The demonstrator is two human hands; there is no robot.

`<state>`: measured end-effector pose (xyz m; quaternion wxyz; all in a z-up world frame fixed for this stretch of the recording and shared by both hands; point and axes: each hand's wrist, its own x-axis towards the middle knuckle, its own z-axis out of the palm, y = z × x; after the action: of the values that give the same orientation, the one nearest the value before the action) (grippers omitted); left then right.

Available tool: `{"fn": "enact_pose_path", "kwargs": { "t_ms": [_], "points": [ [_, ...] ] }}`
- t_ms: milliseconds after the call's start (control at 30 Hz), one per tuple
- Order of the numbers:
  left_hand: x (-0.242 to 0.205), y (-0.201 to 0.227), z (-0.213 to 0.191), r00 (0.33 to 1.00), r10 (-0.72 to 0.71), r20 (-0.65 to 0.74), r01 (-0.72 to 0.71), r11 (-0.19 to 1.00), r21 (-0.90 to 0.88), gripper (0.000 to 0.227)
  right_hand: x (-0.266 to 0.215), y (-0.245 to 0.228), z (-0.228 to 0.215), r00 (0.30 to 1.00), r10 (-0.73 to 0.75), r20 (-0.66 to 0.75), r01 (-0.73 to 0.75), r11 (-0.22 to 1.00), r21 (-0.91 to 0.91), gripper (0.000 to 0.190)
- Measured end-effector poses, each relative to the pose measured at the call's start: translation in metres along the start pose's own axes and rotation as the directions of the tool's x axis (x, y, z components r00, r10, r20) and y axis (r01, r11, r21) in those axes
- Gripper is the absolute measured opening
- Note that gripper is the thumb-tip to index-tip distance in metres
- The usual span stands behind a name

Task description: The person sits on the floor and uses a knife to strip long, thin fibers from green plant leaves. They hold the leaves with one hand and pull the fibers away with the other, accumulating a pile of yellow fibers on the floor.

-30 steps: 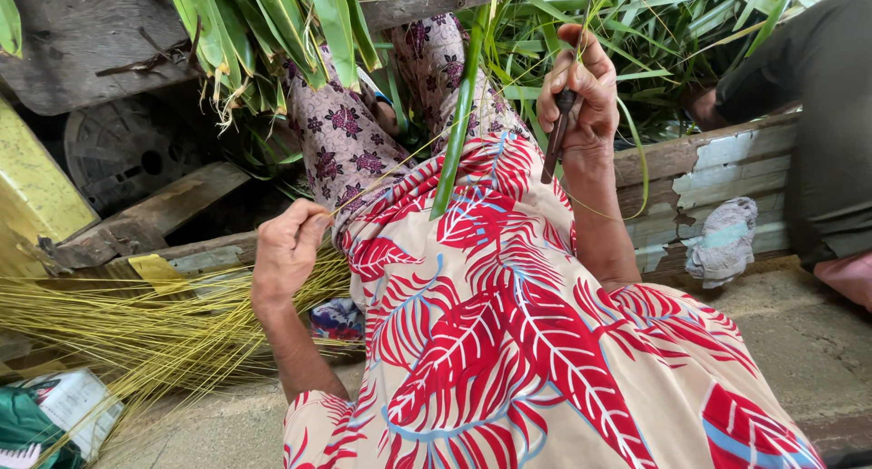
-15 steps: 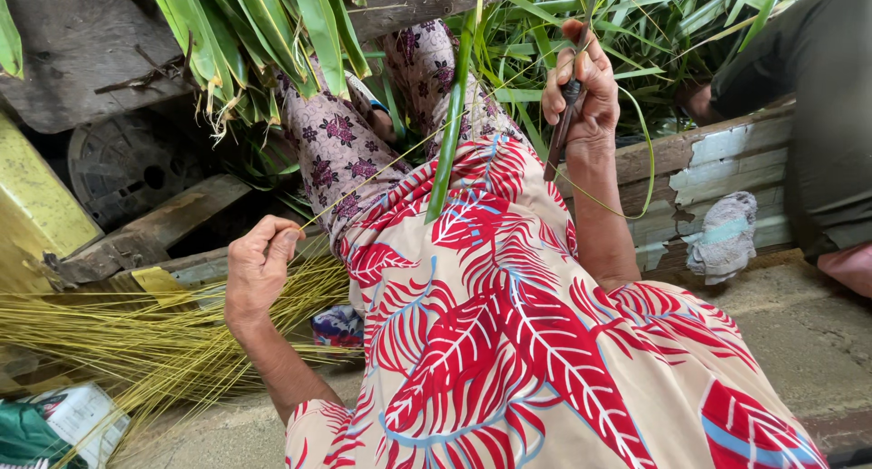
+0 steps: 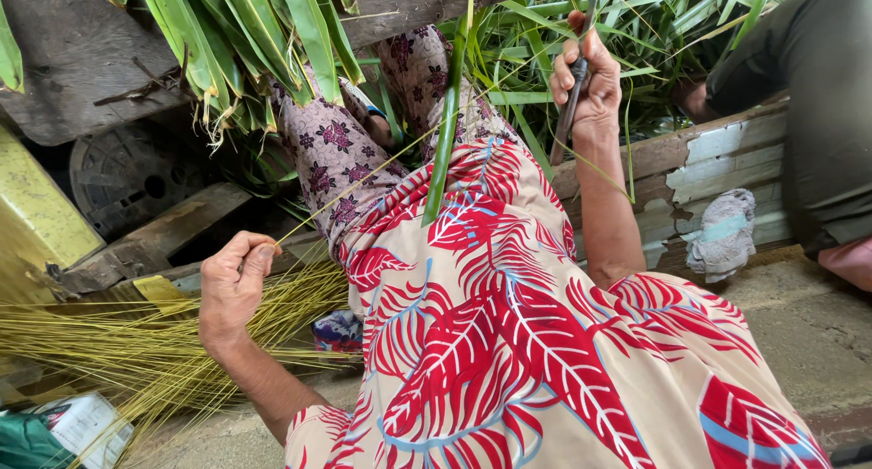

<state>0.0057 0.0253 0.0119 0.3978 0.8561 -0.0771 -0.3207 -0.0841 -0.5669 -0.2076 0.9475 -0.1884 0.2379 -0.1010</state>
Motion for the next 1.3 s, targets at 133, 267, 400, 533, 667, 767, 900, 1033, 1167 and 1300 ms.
{"fn": "enact_pose_path", "kwargs": {
  "t_ms": [133, 267, 400, 533, 667, 767, 900, 1033, 1167, 1300],
  "points": [
    [-0.006, 0.004, -0.008, 1.0, -0.016, -0.001, 0.016, 1.0, -0.014, 0.018, 0.011, -0.011, -0.015, 0.998, 0.038, -0.053, -0.038, 0.999, 0.015, 0.045],
    [-0.013, 0.01, -0.019, 0.999, -0.029, -0.041, 0.029, 1.0, 0.005, 0.016, 0.025, -0.025, -0.012, 0.958, 0.012, -0.288, -0.026, 0.999, -0.048, 0.04],
    [-0.022, 0.007, -0.031, 0.981, -0.085, -0.175, 0.086, 0.996, -0.006, 0.015, 0.057, -0.037, -0.059, 0.941, -0.026, -0.337, -0.053, 0.973, -0.224, 0.028],
    [-0.032, -0.003, -0.048, 0.937, 0.015, -0.348, -0.026, 0.999, -0.026, 0.017, 0.055, -0.057, -0.042, 0.823, -0.217, -0.524, -0.082, 0.869, -0.488, 0.029],
    [-0.015, -0.031, -0.053, 0.827, 0.036, -0.56, -0.263, 0.906, -0.331, 0.019, 0.028, -0.068, -0.039, 0.88, -0.239, -0.411, -0.25, 0.502, -0.828, 0.028],
    [0.016, -0.044, -0.043, 0.763, 0.044, -0.645, -0.409, 0.805, -0.429, 0.028, 0.009, -0.067, -0.038, 0.926, -0.156, -0.345, -0.277, 0.34, -0.899, 0.045],
    [0.06, -0.051, -0.03, 0.649, 0.028, -0.761, -0.552, 0.705, -0.445, 0.022, -0.018, -0.057, -0.027, 0.88, -0.058, -0.471, -0.43, 0.322, -0.844, 0.056],
    [0.07, -0.026, -0.038, 0.6, 0.009, -0.8, -0.581, 0.692, -0.428, 0.025, -0.028, -0.052, -0.066, 0.83, 0.062, -0.554, -0.535, 0.365, -0.762, 0.07],
    [0.062, -0.006, -0.051, 0.527, 0.141, -0.838, -0.653, 0.698, -0.294, 0.03, -0.05, -0.062, -0.051, 0.814, 0.141, -0.563, -0.577, 0.306, -0.757, 0.047],
    [0.039, 0.041, -0.059, 0.505, 0.223, -0.834, -0.693, 0.681, -0.237, 0.037, -0.051, -0.084, -0.032, 0.773, 0.187, -0.606, -0.615, -0.01, -0.788, 0.045]
  ]
}}
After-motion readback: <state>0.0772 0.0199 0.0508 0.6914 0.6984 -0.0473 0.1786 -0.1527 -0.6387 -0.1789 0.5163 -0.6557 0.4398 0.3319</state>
